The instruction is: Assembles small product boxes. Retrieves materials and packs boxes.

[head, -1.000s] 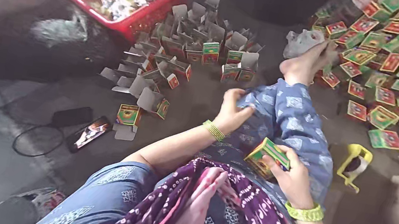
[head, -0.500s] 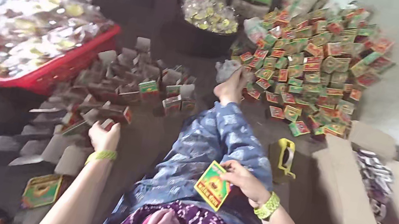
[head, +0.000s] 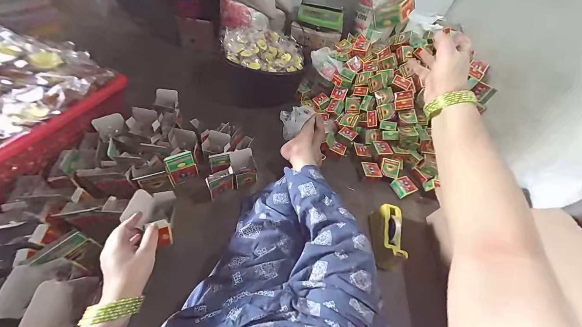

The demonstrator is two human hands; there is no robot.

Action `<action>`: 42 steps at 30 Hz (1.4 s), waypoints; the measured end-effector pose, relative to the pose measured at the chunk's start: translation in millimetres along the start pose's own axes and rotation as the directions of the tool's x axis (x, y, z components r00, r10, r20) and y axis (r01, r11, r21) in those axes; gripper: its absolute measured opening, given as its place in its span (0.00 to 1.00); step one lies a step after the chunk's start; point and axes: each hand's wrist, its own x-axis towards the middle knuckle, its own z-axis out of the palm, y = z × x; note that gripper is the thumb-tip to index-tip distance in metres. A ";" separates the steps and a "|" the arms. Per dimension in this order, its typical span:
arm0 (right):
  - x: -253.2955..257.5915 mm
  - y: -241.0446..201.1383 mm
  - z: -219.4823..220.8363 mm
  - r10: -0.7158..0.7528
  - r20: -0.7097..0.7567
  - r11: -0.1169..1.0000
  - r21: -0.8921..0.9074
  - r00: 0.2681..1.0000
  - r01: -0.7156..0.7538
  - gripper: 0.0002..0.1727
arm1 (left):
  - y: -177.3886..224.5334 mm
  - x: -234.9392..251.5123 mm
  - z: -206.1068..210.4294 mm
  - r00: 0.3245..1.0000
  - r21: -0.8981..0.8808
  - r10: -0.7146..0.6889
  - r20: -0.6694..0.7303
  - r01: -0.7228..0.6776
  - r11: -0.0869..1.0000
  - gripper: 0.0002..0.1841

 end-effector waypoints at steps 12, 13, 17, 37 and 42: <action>-264.1 113.3 -58.9 0.434 0.784 0.677 -0.609 0.445 0.412 0.27 | 118.1 -55.7 52.6 0.699 -0.707 0.475 0.535 0.063 0.704 0.17; -277.1 116.7 -73.3 0.455 0.783 0.669 -0.615 0.423 0.418 0.25 | 124.5 -61.4 59.3 0.648 -0.712 0.484 0.588 0.130 0.690 0.17; -302.8 117.4 -134.0 0.516 0.657 0.623 -0.728 0.549 0.285 0.22 | 133.1 -81.5 90.5 0.463 -0.664 0.498 0.733 0.327 0.672 0.17; -269.8 153.5 -423.6 0.653 -0.456 0.092 -0.745 0.605 -0.661 0.56 | 113.8 -137.9 135.0 0.469 -0.371 0.208 0.858 0.287 0.883 0.54; -281.7 167.2 -394.8 0.510 -0.530 -0.076 -0.813 0.678 -0.578 0.51 | 115.8 -137.2 135.4 0.464 -0.342 0.181 0.867 0.290 0.894 0.54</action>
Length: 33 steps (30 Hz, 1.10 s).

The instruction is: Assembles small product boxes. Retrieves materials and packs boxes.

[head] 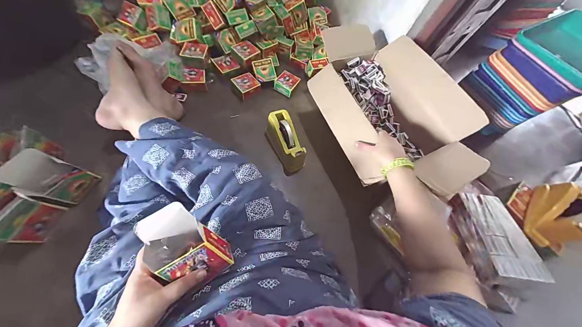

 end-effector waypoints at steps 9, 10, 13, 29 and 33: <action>-59.8 -53.9 49.1 -0.046 -0.022 0.993 -0.112 0.999 0.043 0.33 | 3.5 -3.9 1.1 1.000 0.002 0.020 0.021 -0.020 1.000 0.49; -61.4 -56.1 53.6 -0.061 0.002 0.990 -0.129 0.998 0.060 0.33 | 2.8 -4.1 0.0 0.999 -0.001 0.025 0.022 -0.025 1.000 0.49; -56.3 -53.1 50.8 -0.048 -0.010 0.994 -0.099 0.999 0.047 0.34 | 1.1 -4.9 -2.6 0.999 -0.015 0.031 0.019 -0.031 0.999 0.49; -32.7 -30.3 -12.4 -0.068 0.137 0.991 -0.109 0.988 0.084 0.41 | 0.9 -0.8 -4.1 1.000 -0.035 -0.006 0.007 0.006 0.999 0.52; -14.6 -14.7 -23.2 -0.202 0.303 0.972 -0.052 0.931 0.227 0.41 | 3.3 2.2 -4.2 1.000 -0.044 -0.020 0.007 0.021 0.999 0.52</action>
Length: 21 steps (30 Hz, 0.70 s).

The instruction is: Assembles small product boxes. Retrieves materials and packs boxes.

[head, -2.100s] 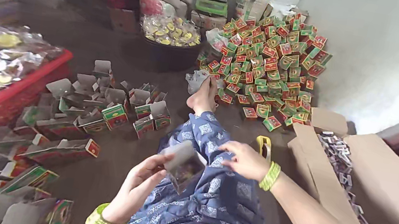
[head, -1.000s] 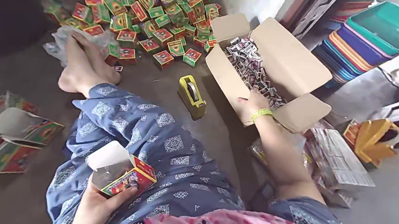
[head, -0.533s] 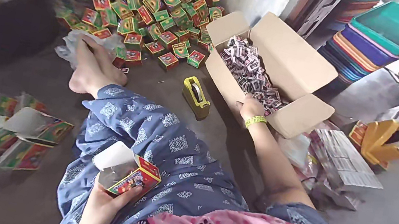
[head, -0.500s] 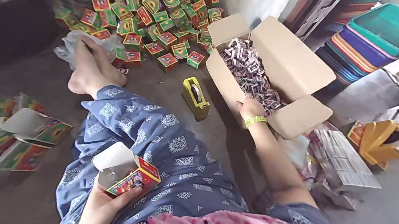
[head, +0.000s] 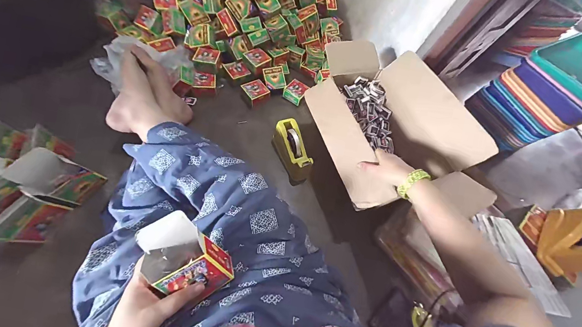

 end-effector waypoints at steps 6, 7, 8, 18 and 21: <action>55.6 -3.8 -51.5 0.105 -0.007 0.993 0.047 0.994 -0.104 0.48 | -1.8 5.1 -1.3 0.999 0.001 -0.034 -0.023 0.034 0.999 0.53; 72.0 -9.1 -54.9 0.081 -0.023 0.995 -0.065 0.996 -0.082 0.43 | -1.4 5.0 -0.9 0.999 -0.004 -0.035 -0.035 0.035 0.999 0.53; 84.1 -18.4 -57.7 0.050 -0.024 0.983 -0.174 0.998 -0.053 0.37 | -0.5 4.8 -0.1 0.998 -0.003 -0.039 -0.045 0.039 0.999 0.53; 192.1 -87.2 -102.6 -0.073 -0.115 0.914 -0.406 0.991 0.020 0.42 | 1.0 12.2 0.0 0.995 -0.013 -0.082 -0.054 0.081 0.997 0.51; 220.7 -75.6 -72.7 -0.125 -0.228 0.962 -0.267 0.966 0.062 0.37 | 1.5 11.5 -2.1 0.996 -0.033 -0.075 -0.050 0.074 0.997 0.50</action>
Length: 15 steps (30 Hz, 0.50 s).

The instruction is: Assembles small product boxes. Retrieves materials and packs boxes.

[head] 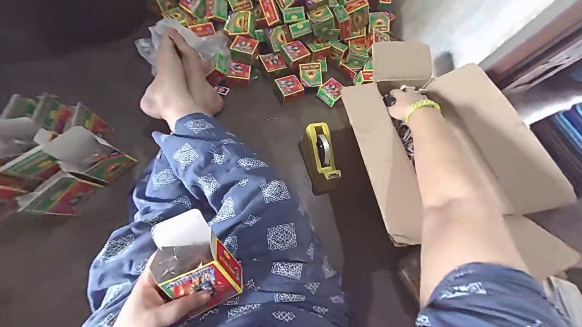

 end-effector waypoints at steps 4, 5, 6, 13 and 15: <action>-0.6 12.4 33.4 0.052 -0.068 0.983 0.178 0.996 -0.039 0.37 | 2.1 2.8 -0.9 1.000 0.020 -0.022 -0.002 0.022 1.000 0.50; 0.7 18.3 38.0 0.055 -0.085 0.981 0.190 0.995 -0.038 0.36 | 3.1 4.0 -0.1 0.999 0.029 -0.032 0.001 0.032 0.999 0.50; -0.8 22.4 39.6 0.062 -0.084 0.983 0.179 0.995 -0.046 0.36 | 4.0 4.8 1.1 0.999 0.037 -0.040 -0.002 0.040 0.999 0.49; -22.2 43.9 41.3 0.177 0.053 0.964 0.190 0.983 -0.184 0.37 | 3.4 5.2 -0.6 0.999 0.007 -0.026 0.030 0.026 1.000 0.47; -22.2 51.9 49.8 0.217 0.048 0.934 0.280 0.975 -0.221 0.40 | 4.9 6.4 0.3 0.999 0.014 -0.029 0.036 0.029 0.999 0.45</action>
